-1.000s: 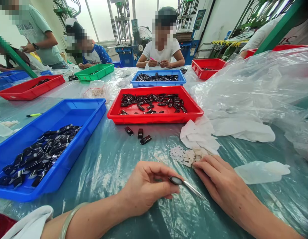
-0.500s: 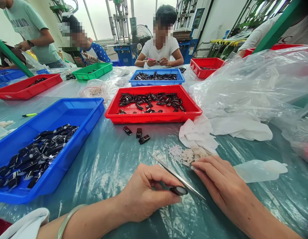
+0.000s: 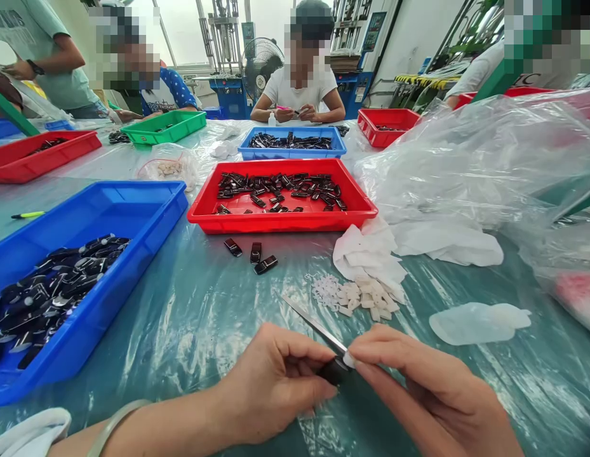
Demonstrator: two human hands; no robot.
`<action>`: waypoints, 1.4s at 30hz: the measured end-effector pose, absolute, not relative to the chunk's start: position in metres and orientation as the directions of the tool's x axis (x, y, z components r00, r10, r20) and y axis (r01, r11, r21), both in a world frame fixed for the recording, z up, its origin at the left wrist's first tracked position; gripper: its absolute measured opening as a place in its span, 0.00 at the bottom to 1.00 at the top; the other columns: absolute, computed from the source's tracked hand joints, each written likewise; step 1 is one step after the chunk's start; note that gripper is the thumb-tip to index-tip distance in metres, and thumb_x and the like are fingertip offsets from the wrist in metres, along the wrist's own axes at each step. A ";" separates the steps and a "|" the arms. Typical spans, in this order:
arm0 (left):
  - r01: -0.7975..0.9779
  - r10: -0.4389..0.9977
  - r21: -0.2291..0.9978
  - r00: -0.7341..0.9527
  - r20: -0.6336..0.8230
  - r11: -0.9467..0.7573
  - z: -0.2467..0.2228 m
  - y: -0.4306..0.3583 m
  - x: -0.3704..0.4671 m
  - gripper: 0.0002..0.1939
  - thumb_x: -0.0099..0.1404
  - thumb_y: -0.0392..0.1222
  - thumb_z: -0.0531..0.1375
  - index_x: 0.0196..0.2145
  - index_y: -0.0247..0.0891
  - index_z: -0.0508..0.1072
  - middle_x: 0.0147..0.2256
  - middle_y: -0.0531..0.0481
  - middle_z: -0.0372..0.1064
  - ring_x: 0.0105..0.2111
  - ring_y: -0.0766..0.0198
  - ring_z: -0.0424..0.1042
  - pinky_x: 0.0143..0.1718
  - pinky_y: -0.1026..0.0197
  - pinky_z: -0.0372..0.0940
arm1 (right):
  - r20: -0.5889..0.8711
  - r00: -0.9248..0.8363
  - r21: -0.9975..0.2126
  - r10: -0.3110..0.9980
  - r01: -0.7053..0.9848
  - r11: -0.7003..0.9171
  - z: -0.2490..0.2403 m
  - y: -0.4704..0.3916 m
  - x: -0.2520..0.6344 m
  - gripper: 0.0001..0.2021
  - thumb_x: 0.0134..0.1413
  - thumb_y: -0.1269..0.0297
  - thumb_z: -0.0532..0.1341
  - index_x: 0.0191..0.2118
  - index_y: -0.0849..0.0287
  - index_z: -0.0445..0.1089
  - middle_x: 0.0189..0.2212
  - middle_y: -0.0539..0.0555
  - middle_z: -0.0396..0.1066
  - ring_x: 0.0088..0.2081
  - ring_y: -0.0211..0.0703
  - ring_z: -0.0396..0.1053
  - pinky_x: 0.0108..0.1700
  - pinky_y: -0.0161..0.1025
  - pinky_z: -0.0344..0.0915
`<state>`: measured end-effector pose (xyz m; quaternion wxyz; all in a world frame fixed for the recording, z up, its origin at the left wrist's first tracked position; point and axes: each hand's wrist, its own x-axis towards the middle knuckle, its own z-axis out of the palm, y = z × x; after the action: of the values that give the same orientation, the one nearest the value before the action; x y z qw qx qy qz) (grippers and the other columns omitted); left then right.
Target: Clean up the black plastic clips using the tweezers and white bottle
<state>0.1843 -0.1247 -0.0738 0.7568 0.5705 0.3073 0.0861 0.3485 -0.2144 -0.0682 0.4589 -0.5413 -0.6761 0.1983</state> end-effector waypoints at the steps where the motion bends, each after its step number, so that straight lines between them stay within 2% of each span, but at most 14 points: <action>1: 0.226 0.483 0.915 0.793 -0.372 0.333 -0.074 -0.125 0.184 0.07 0.50 0.31 0.60 0.29 0.31 0.77 0.19 0.55 0.63 0.18 0.73 0.61 0.22 0.71 0.61 | 0.403 0.007 -0.766 0.915 0.550 0.333 -0.068 -0.214 0.348 0.10 0.53 0.77 0.57 0.38 0.54 0.66 0.30 0.48 0.69 0.31 0.33 0.70 0.31 0.28 0.68; 12: 0.277 0.477 0.923 0.794 -0.377 0.268 -0.069 -0.125 0.187 0.08 0.50 0.30 0.58 0.28 0.30 0.77 0.18 0.54 0.63 0.20 0.71 0.63 0.23 0.70 0.60 | 0.494 -0.084 -0.668 0.866 0.601 0.439 -0.064 -0.215 0.344 0.14 0.50 0.81 0.57 0.40 0.58 0.68 0.31 0.53 0.71 0.30 0.35 0.71 0.31 0.29 0.69; 20: 0.286 0.474 0.936 0.807 -0.351 0.206 -0.070 -0.125 0.185 0.08 0.52 0.30 0.57 0.28 0.30 0.76 0.18 0.54 0.62 0.20 0.71 0.62 0.23 0.70 0.58 | 0.467 -0.143 -0.610 0.873 0.662 0.435 -0.072 -0.220 0.347 0.19 0.49 0.82 0.58 0.45 0.57 0.68 0.34 0.55 0.71 0.33 0.37 0.71 0.34 0.31 0.71; 28: 0.295 0.491 0.942 0.805 -0.334 0.158 -0.077 -0.125 0.183 0.08 0.51 0.31 0.56 0.24 0.32 0.76 0.17 0.55 0.61 0.20 0.71 0.61 0.23 0.69 0.57 | 0.427 -0.148 -0.654 0.892 0.631 0.418 -0.082 -0.220 0.347 0.23 0.51 0.82 0.57 0.51 0.52 0.66 0.36 0.53 0.71 0.34 0.36 0.72 0.35 0.30 0.70; 37: 0.332 0.500 0.927 0.781 -0.375 0.176 -0.081 -0.124 0.183 0.08 0.51 0.34 0.59 0.28 0.32 0.77 0.18 0.53 0.65 0.20 0.69 0.64 0.24 0.68 0.59 | 0.386 -0.125 -0.679 0.914 0.632 0.373 -0.084 -0.221 0.347 0.21 0.53 0.79 0.56 0.49 0.49 0.67 0.34 0.53 0.71 0.32 0.35 0.71 0.34 0.30 0.69; 42: 0.323 0.496 0.921 0.776 -0.389 0.216 -0.081 -0.125 0.183 0.08 0.51 0.34 0.59 0.29 0.33 0.78 0.19 0.52 0.67 0.21 0.68 0.67 0.24 0.68 0.60 | 0.463 -0.136 -0.637 0.876 0.636 0.436 -0.081 -0.216 0.341 0.17 0.51 0.78 0.58 0.44 0.49 0.69 0.31 0.51 0.69 0.29 0.33 0.69 0.30 0.28 0.68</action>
<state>0.1827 -0.1248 -0.0806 0.7071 0.6230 0.3288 0.0612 0.3411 -0.2160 -0.0809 0.4133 -0.5109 -0.7397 0.1452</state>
